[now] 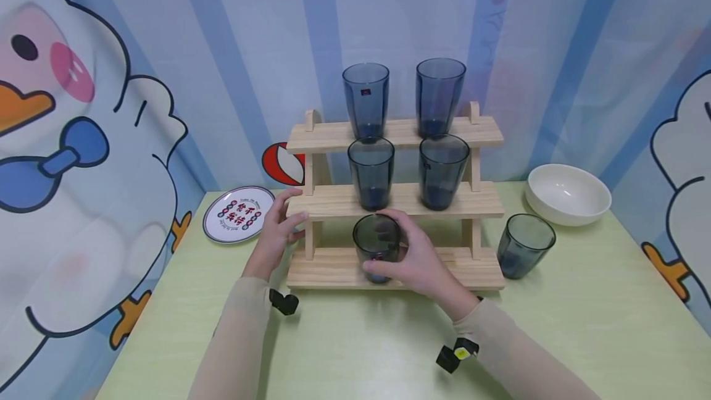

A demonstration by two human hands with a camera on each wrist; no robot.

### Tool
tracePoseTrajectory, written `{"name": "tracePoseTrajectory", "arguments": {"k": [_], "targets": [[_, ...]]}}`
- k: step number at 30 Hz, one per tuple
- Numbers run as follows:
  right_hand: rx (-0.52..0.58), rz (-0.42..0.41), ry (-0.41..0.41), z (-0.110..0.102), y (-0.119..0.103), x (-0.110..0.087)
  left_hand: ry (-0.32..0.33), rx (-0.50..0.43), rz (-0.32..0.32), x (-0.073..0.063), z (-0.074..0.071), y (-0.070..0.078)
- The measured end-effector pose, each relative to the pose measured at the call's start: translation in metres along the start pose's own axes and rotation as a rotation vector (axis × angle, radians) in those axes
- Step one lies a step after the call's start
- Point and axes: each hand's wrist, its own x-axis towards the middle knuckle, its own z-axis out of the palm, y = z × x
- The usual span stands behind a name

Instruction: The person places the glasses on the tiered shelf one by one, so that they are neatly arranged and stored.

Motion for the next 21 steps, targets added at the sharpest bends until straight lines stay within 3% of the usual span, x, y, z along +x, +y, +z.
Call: {"name": "tracePoseTrajectory", "arguments": {"k": [8, 21], "targets": [[-0.022, 0.025, -0.007, -0.013, 0.001, -0.007, -0.002, 0.011, 0.004, -0.001, 0.0, 0.001], [-0.049, -0.053, 0.002, -0.054, 0.007, -0.029, 0.002, -0.002, 0.003, 0.0, 0.001, 0.001]]}}
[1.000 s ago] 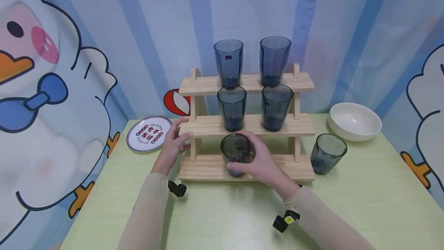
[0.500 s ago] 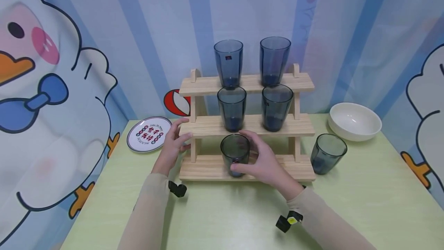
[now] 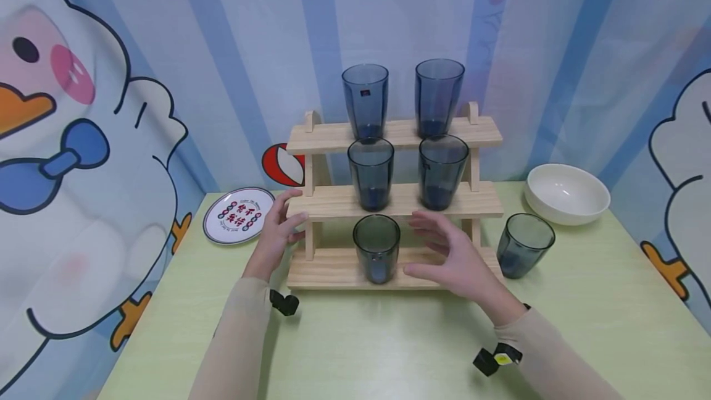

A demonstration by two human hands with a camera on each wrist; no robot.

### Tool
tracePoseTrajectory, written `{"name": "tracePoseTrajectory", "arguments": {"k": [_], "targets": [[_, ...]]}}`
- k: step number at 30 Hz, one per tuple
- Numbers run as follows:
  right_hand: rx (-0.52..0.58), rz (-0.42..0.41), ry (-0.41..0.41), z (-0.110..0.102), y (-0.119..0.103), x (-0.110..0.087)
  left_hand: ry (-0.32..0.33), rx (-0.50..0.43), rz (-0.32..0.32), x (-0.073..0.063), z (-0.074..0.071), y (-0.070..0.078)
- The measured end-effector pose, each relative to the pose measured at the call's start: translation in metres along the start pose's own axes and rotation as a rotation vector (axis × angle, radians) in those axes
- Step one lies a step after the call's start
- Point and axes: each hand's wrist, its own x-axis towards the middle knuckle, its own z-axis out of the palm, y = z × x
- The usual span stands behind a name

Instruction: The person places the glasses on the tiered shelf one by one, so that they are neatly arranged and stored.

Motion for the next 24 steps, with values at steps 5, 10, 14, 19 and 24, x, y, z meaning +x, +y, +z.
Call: {"name": "tracePoseTrajectory", "arguments": {"k": [5, 10, 14, 19, 24], "targets": [[-0.017, -0.011, 0.025, -0.02, -0.003, -0.013, 0.002, 0.01, -0.005, 0.001, 0.0, 0.0], [-0.084, -0.026, 0.073, -0.039, -0.009, -0.026, 0.008, 0.009, -0.001, 0.001, -0.001, -0.001], [-0.142, -0.036, 0.113, -0.053, -0.017, -0.038, 0.009, 0.009, -0.004, 0.0, -0.001, -0.001], [-0.209, -0.071, 0.195, -0.071, -0.021, -0.05, 0.004, -0.001, -0.008, -0.001, 0.0, 0.0], [-0.308, -0.095, 0.307, -0.088, -0.019, -0.059, 0.007, 0.002, -0.007, -0.001, -0.001, 0.0]]}}
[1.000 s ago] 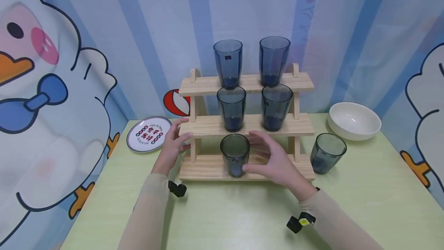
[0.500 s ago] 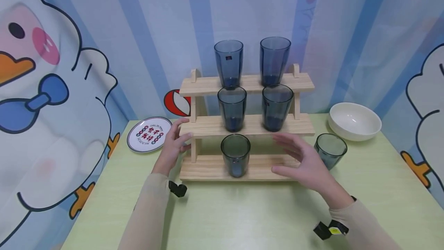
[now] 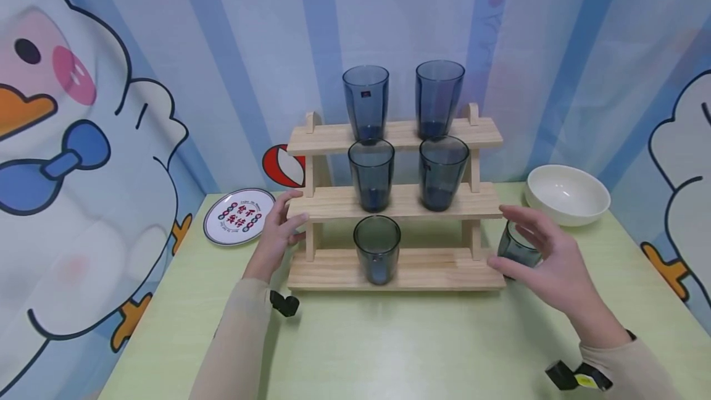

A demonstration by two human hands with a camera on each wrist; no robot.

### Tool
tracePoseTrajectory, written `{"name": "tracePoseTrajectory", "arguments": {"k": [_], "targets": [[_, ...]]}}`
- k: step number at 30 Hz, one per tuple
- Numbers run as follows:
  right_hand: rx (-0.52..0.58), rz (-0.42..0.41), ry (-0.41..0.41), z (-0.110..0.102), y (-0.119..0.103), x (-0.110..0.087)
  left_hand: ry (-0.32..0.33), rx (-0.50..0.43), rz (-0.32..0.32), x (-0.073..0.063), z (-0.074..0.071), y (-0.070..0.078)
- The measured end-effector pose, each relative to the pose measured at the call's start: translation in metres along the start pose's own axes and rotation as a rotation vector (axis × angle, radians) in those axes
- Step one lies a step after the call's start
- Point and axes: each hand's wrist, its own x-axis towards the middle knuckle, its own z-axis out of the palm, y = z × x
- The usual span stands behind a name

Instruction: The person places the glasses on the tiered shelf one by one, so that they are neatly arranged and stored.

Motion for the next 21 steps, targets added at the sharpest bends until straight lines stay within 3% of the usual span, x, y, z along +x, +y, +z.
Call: {"name": "tracePoseTrajectory", "arguments": {"k": [12, 16, 21], "targets": [[-0.165, 0.139, 0.069, -0.029, 0.034, -0.004, -0.007, -0.007, 0.002, 0.0, 0.0, -0.001], [-0.166, 0.195, 0.03, -0.033, 0.048, -0.005, -0.008, -0.008, 0.003, -0.001, 0.001, 0.0], [-0.083, 0.272, -0.052, -0.035, 0.064, -0.006, -0.008, -0.01, 0.013, 0.0, 0.001, 0.0]]}}
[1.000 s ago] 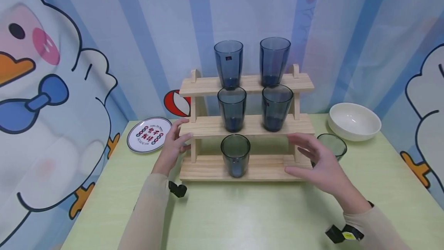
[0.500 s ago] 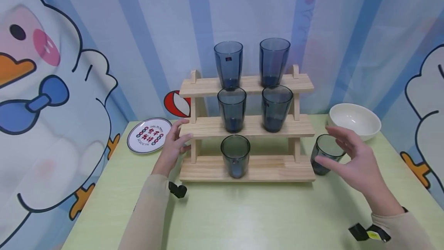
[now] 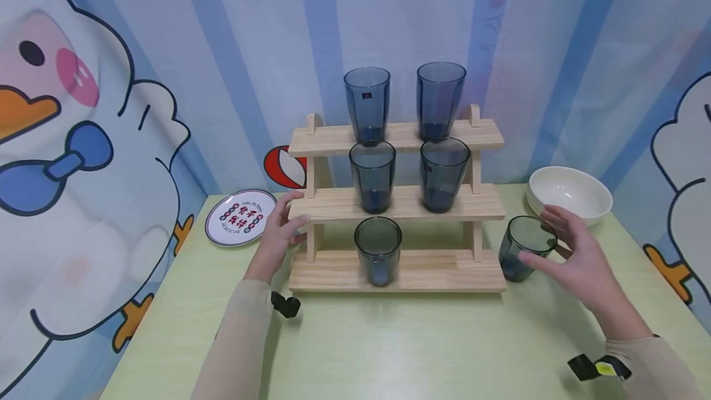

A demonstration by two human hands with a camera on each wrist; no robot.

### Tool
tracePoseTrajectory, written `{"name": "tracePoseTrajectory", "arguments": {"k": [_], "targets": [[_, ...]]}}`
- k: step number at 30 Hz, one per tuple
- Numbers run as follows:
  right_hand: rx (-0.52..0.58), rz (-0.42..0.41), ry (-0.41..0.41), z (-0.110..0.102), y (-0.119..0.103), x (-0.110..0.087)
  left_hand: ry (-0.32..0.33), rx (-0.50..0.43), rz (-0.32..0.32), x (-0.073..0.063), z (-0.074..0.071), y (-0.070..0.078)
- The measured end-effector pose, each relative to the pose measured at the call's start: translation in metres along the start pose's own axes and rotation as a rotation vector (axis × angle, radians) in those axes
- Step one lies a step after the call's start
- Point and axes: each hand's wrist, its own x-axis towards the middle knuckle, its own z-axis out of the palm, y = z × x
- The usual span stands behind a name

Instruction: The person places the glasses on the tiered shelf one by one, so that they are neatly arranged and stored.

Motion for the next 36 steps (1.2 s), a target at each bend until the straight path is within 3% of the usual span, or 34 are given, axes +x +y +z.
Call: {"name": "tracePoseTrajectory", "arguments": {"k": [9, 15, 36], "targets": [[0.057, -0.005, -0.047, 0.007, 0.02, 0.002, -0.001, 0.006, 0.0, 0.0, -0.001, -0.001], [0.071, -0.038, -0.035, 0.013, 0.028, 0.002, 0.004, 0.016, -0.009, 0.0, 0.0, 0.002], [0.124, -0.029, 0.029, 0.021, 0.034, 0.001, -0.005, 0.008, -0.002, -0.001, -0.002, 0.0]]}}
